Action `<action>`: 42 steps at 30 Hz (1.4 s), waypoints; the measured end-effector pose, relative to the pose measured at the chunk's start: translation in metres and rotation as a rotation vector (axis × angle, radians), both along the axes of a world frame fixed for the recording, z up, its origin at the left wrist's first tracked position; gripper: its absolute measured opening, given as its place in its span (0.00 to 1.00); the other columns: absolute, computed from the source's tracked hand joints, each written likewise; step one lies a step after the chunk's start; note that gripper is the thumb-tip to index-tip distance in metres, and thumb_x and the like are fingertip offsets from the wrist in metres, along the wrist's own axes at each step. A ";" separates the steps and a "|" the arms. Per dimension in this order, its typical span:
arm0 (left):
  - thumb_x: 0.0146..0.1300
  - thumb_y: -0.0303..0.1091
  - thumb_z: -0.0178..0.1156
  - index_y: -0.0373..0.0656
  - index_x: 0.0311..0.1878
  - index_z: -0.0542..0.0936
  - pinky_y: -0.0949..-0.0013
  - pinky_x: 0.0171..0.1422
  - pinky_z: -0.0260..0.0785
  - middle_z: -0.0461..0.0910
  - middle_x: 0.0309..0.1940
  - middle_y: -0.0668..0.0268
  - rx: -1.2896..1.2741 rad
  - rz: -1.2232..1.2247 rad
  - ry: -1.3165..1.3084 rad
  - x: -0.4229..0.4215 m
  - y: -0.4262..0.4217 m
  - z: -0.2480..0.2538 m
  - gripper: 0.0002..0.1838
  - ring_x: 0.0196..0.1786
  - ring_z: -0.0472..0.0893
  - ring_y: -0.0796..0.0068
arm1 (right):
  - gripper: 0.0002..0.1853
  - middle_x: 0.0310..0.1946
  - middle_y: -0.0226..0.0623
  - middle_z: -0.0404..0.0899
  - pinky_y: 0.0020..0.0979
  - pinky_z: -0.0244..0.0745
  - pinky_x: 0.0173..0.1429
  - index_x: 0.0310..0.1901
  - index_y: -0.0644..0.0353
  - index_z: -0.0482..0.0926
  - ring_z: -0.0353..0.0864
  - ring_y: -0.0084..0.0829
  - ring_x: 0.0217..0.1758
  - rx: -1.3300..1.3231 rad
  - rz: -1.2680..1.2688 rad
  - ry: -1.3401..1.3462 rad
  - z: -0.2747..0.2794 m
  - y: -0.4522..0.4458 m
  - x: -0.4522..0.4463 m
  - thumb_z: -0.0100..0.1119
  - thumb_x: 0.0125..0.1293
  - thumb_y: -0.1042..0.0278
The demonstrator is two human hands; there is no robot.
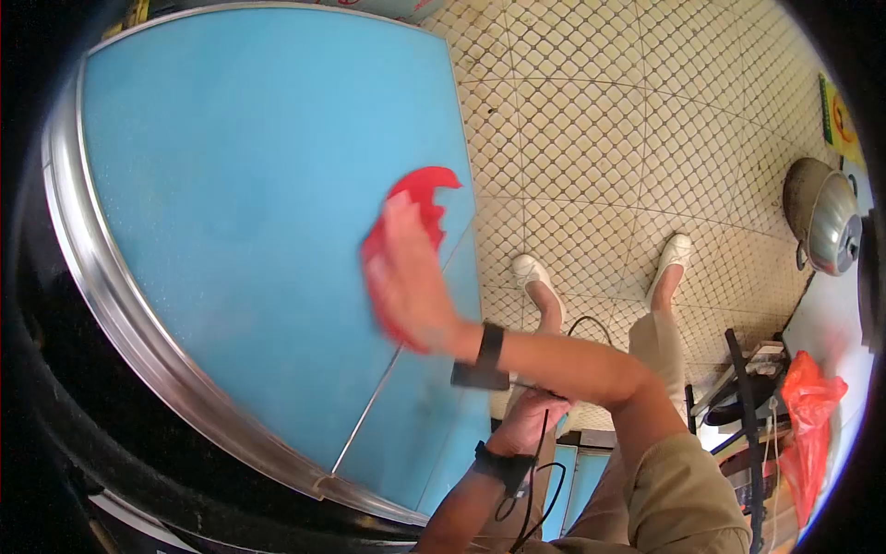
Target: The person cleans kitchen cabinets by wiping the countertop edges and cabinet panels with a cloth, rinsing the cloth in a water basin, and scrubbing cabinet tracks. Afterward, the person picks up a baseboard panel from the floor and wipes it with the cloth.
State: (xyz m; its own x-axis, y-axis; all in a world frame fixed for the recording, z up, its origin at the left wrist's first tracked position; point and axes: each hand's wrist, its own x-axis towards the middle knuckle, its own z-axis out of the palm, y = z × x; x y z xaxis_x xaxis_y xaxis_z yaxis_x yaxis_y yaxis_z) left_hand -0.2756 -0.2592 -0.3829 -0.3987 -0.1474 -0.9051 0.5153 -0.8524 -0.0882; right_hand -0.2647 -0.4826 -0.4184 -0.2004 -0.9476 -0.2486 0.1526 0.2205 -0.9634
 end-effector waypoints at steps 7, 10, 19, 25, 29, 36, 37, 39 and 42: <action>0.63 0.24 0.59 0.46 0.51 0.78 0.61 0.72 0.57 0.75 0.47 0.70 -0.148 0.289 0.233 -0.016 -0.022 -0.028 0.13 0.56 0.72 0.72 | 0.36 0.78 0.46 0.51 0.57 0.38 0.79 0.76 0.56 0.57 0.46 0.53 0.81 -0.486 -0.014 0.255 -0.005 -0.089 -0.035 0.52 0.70 0.51; 0.64 0.24 0.58 0.47 0.53 0.77 0.58 0.75 0.53 0.74 0.46 0.72 -0.120 0.345 0.192 -0.042 -0.056 -0.048 0.14 0.58 0.71 0.73 | 0.36 0.78 0.46 0.50 0.56 0.40 0.78 0.77 0.55 0.55 0.46 0.51 0.81 -0.241 -0.204 0.175 -0.075 -0.157 -0.037 0.47 0.73 0.47; 0.64 0.24 0.55 0.46 0.51 0.78 0.58 0.74 0.55 0.79 0.48 0.70 -0.083 0.378 0.152 -0.037 -0.058 -0.115 0.13 0.60 0.73 0.70 | 0.35 0.75 0.53 0.56 0.51 0.52 0.76 0.74 0.58 0.58 0.54 0.57 0.77 0.070 -0.347 0.061 -0.235 -0.225 -0.043 0.36 0.76 0.40; 0.59 0.22 0.56 0.45 0.44 0.79 0.63 0.67 0.60 0.79 0.39 0.71 -0.007 0.292 0.247 -0.047 -0.028 -0.126 0.10 0.51 0.75 0.74 | 0.28 0.59 0.58 0.73 0.56 0.68 0.62 0.63 0.62 0.67 0.73 0.64 0.59 0.474 0.037 0.176 -0.255 -0.129 -0.028 0.33 0.78 0.45; 0.53 0.19 0.55 0.45 0.39 0.77 0.66 0.61 0.61 0.77 0.36 0.71 0.193 0.276 0.251 -0.064 0.014 -0.133 0.12 0.46 0.73 0.74 | 0.22 0.51 0.56 0.74 0.53 0.73 0.49 0.65 0.65 0.66 0.76 0.51 0.53 0.275 0.287 0.665 -0.233 -0.026 0.005 0.39 0.77 0.62; 0.66 0.26 0.57 0.46 0.55 0.77 0.68 0.65 0.64 0.79 0.54 0.70 0.178 0.145 0.338 -0.075 -0.007 -0.120 0.15 0.59 0.75 0.74 | 0.19 0.36 0.62 0.76 0.53 0.71 0.49 0.43 0.71 0.74 0.74 0.58 0.43 0.335 -0.006 0.288 -0.163 -0.019 -0.003 0.44 0.77 0.59; 0.66 0.26 0.57 0.46 0.53 0.77 0.69 0.63 0.64 0.79 0.51 0.70 0.149 0.138 0.350 -0.075 -0.020 -0.117 0.13 0.55 0.76 0.75 | 0.18 0.34 0.61 0.76 0.52 0.71 0.48 0.41 0.69 0.75 0.74 0.58 0.42 0.260 -0.117 0.355 -0.173 -0.041 -0.002 0.45 0.77 0.59; 0.68 0.29 0.57 0.46 0.47 0.77 0.68 0.59 0.65 0.77 0.44 0.72 0.137 0.213 0.348 -0.065 -0.006 -0.138 0.07 0.48 0.75 0.77 | 0.17 0.35 0.59 0.77 0.52 0.71 0.48 0.41 0.68 0.75 0.74 0.57 0.42 0.109 -0.232 0.427 -0.201 -0.096 -0.019 0.46 0.76 0.59; 0.68 0.28 0.58 0.46 0.43 0.77 0.63 0.62 0.65 0.77 0.40 0.71 0.060 0.344 0.210 -0.049 -0.062 -0.120 0.03 0.48 0.76 0.76 | 0.18 0.38 0.56 0.77 0.53 0.69 0.50 0.43 0.67 0.74 0.75 0.59 0.42 -0.078 -0.369 0.511 -0.235 -0.200 -0.053 0.45 0.76 0.57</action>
